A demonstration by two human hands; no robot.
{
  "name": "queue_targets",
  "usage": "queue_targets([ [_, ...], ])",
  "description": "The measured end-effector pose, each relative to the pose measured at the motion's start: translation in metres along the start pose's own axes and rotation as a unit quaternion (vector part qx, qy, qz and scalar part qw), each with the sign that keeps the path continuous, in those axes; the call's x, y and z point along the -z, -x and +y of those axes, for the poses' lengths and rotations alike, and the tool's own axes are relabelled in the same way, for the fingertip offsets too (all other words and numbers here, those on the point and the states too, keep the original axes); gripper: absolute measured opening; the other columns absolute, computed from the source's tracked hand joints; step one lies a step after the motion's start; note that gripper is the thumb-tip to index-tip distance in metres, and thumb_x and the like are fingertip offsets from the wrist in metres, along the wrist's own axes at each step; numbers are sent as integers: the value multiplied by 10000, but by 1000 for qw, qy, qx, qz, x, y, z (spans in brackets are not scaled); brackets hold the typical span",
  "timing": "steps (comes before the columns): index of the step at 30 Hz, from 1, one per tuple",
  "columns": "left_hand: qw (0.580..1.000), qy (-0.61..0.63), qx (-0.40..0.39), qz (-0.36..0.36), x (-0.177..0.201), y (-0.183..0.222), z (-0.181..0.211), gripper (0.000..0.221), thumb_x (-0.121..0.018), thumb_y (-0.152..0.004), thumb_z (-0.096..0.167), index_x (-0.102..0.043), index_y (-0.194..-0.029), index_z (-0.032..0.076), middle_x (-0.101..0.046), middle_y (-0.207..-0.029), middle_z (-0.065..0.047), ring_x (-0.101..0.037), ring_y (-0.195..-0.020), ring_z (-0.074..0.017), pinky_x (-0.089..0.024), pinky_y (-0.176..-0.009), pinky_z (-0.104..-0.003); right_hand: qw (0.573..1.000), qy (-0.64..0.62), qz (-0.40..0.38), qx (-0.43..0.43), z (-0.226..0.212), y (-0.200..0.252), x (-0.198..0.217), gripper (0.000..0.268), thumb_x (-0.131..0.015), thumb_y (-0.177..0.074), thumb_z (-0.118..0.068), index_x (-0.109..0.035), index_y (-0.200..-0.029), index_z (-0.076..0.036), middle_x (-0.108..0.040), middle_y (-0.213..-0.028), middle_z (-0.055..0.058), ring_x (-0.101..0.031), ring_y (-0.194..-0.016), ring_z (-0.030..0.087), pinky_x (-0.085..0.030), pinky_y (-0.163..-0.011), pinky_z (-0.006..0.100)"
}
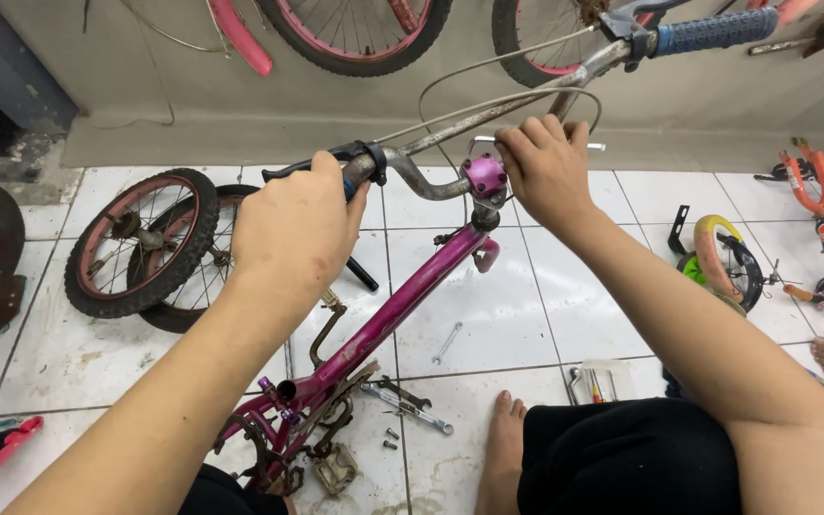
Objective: Loosening the bolts on a bicycle fork assembly using an allen wrench.
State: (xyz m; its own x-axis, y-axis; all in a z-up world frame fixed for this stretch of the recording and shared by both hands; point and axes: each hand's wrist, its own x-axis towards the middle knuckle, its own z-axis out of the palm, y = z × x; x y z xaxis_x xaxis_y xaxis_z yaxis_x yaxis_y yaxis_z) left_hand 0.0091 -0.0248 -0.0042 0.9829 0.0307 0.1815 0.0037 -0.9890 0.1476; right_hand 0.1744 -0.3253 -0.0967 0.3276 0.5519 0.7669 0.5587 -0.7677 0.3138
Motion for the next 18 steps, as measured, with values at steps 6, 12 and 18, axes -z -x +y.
queue_targets([
  [6,1000,5,-2,-7,4,2,2,376,-546,-1052,377,-623,-1046,9,-715,-722,-239,-755,-648,-395,-606,-495,-453,998,-15,-5,-63,-10,-15,5,50,-688,-1086,-265,-676,-1084,-216,-556,-807,-69,-606,-768,151,-365,-802,342],
  [12,999,-16,34,-37,-4,0,-7,430,-504,-1063,441,-598,-1053,22,-723,-749,-231,-760,-681,-396,-606,-540,-501,990,-79,-98,-62,-23,-30,47,143,-685,-1055,-228,-709,-1188,-184,-682,-824,21,-707,-706,266,-513,-644,368],
  [18,982,85,28,-164,20,21,-5,446,-537,-984,376,-539,-1194,-17,-742,-884,-259,-757,-846,-453,-597,-669,-561,977,-155,-133,-60,-26,-28,46,251,-645,-1051,-199,-704,-1294,-216,-696,-800,42,-711,-713,302,-542,-617,395],
])
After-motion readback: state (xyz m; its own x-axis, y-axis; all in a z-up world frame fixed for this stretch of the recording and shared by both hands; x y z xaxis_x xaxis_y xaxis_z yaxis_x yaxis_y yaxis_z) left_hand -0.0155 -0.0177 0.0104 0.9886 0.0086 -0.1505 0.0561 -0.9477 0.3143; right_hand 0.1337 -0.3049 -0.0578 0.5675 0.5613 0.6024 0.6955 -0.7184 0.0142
